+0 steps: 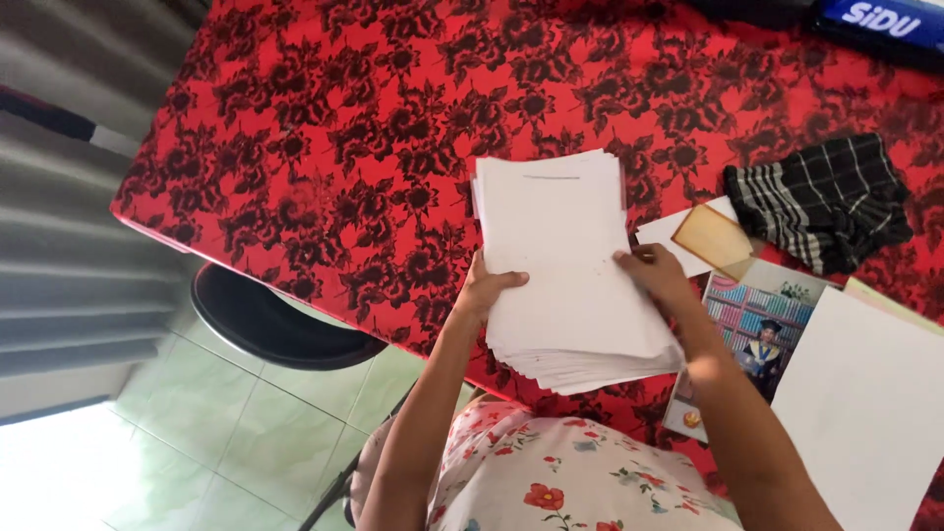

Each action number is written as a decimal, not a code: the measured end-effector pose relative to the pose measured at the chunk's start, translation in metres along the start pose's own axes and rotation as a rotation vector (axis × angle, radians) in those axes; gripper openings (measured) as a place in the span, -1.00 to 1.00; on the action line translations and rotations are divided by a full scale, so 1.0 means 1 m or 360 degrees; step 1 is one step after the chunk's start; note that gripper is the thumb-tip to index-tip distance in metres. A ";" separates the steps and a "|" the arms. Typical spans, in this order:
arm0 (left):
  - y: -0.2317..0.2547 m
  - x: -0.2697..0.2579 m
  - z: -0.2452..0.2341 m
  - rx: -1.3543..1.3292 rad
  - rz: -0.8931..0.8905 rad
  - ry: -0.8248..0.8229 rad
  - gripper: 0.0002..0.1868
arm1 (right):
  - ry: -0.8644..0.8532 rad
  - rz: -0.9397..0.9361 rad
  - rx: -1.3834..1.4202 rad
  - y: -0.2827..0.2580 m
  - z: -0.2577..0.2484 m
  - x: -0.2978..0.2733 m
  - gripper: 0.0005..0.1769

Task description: Organizing and sorting a large volume of paperwork, books, and folders from a table and placing them onto a bookshelf.

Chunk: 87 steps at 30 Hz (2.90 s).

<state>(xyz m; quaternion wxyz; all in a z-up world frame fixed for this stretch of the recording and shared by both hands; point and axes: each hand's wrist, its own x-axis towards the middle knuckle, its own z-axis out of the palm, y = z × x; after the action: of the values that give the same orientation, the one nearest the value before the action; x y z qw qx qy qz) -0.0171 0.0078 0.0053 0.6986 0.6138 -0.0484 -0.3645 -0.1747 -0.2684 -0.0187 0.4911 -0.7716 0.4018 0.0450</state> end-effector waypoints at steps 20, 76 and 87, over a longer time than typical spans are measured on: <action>0.044 -0.040 0.002 0.1007 0.0137 0.0103 0.13 | -0.0456 0.0072 0.0932 -0.059 -0.007 -0.056 -0.43; 0.037 0.039 -0.016 0.0314 0.0740 -0.0094 -0.46 | -0.0029 -0.1000 0.0830 -0.026 0.011 -0.020 -0.33; 0.033 -0.013 0.032 0.0794 0.0115 -0.0782 -0.11 | 0.0265 0.0004 0.1142 0.022 -0.002 -0.176 -0.31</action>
<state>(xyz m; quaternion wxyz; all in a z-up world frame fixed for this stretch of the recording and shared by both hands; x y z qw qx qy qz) -0.0281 -0.0121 0.0473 0.5071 0.6574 -0.3243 -0.4533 -0.3090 -0.1728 0.0481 0.6961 -0.5507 0.4315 -0.1613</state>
